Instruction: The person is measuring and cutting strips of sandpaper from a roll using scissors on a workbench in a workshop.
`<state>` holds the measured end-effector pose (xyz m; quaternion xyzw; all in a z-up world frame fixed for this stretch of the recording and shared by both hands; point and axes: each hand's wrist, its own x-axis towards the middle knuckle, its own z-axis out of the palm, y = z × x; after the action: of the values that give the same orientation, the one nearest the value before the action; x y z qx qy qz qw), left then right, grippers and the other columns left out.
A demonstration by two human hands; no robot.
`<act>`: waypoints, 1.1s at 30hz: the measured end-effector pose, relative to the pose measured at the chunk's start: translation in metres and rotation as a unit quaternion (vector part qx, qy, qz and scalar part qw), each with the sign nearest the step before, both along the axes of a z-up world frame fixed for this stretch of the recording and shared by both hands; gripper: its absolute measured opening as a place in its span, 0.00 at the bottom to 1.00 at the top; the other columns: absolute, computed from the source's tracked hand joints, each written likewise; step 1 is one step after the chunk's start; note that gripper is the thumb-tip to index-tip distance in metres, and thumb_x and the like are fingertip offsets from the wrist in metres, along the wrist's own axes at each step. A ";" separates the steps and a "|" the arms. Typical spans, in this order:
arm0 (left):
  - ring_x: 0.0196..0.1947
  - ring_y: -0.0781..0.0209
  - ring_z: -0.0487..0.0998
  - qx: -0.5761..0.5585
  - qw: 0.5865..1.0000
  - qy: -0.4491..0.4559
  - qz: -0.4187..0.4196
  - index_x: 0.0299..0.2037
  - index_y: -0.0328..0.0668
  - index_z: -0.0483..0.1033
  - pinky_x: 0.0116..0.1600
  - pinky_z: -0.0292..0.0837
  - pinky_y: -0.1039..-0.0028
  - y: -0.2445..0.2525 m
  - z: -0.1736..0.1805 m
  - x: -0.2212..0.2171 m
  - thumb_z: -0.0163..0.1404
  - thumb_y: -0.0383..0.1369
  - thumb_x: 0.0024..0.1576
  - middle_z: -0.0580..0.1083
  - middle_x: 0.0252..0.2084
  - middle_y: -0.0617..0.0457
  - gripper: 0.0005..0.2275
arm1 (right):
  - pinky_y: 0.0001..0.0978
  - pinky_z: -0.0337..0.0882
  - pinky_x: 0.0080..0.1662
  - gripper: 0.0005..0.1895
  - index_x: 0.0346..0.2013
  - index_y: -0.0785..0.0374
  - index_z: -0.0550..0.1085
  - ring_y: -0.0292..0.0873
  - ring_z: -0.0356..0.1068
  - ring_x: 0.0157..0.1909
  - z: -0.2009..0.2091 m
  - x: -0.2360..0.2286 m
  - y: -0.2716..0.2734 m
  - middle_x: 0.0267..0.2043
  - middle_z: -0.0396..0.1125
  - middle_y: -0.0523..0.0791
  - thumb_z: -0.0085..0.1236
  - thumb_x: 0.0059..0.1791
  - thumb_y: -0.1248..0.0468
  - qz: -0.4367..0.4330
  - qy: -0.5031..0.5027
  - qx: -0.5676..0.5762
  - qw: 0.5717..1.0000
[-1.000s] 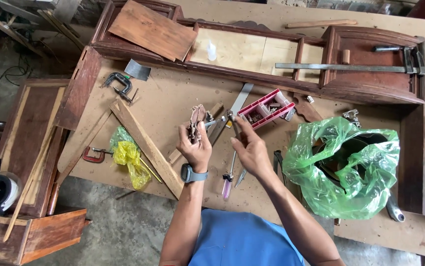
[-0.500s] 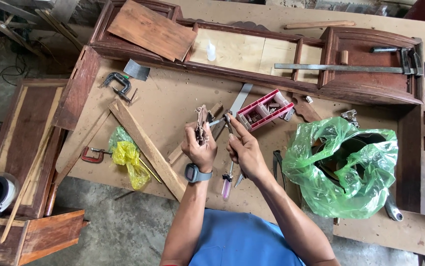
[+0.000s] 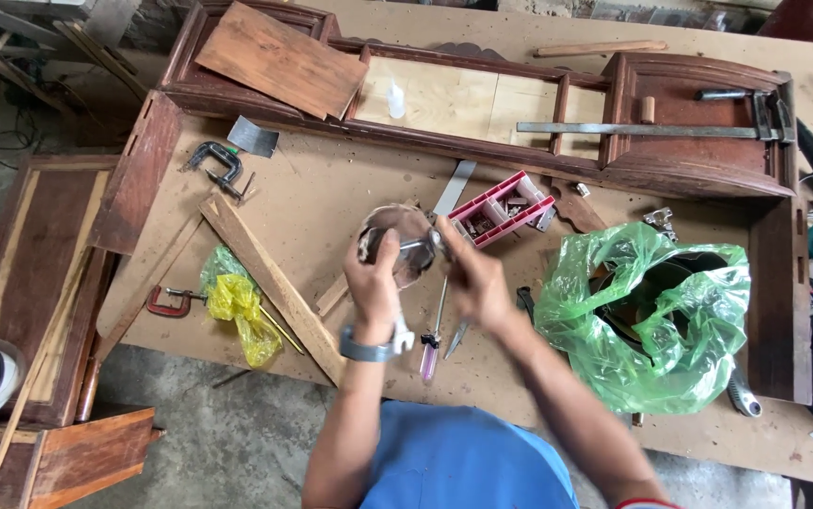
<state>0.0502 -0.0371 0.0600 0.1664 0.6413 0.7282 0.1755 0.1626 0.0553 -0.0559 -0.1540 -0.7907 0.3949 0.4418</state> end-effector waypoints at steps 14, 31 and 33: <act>0.34 0.43 0.83 -0.326 0.869 0.345 -0.144 0.38 0.49 0.73 0.39 0.79 0.56 0.015 -0.049 -0.030 0.60 0.35 0.52 0.78 0.30 0.47 0.09 | 0.50 0.65 0.47 0.08 0.34 0.55 0.80 0.48 0.71 0.34 0.119 0.025 0.024 0.29 0.73 0.46 0.55 0.44 0.67 0.016 -0.452 0.509 0.732; 0.39 0.40 0.82 -0.109 0.985 -0.126 -0.053 0.50 0.28 0.74 0.34 0.82 0.56 0.024 -0.098 -0.032 0.59 0.37 0.56 0.77 0.44 0.31 0.19 | 0.47 0.76 0.43 0.17 0.45 0.61 0.78 0.60 0.76 0.41 -0.024 -0.005 -0.002 0.36 0.74 0.54 0.58 0.45 0.79 -0.154 -0.108 -0.087 0.978; 0.06 0.65 0.61 -0.094 0.959 -0.241 -0.117 0.31 0.40 0.74 0.07 0.49 0.79 0.020 -0.104 -0.037 0.61 0.33 0.53 0.63 0.18 0.55 0.09 | 0.44 0.76 0.41 0.14 0.40 0.61 0.80 0.56 0.75 0.38 -0.028 -0.001 0.018 0.35 0.72 0.49 0.59 0.45 0.79 -0.144 -0.072 0.024 0.987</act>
<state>0.0135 -0.0170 -0.0436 0.0425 0.6218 0.6571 0.4239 0.1621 0.0735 -0.0839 -0.2836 -0.7991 0.2960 0.4397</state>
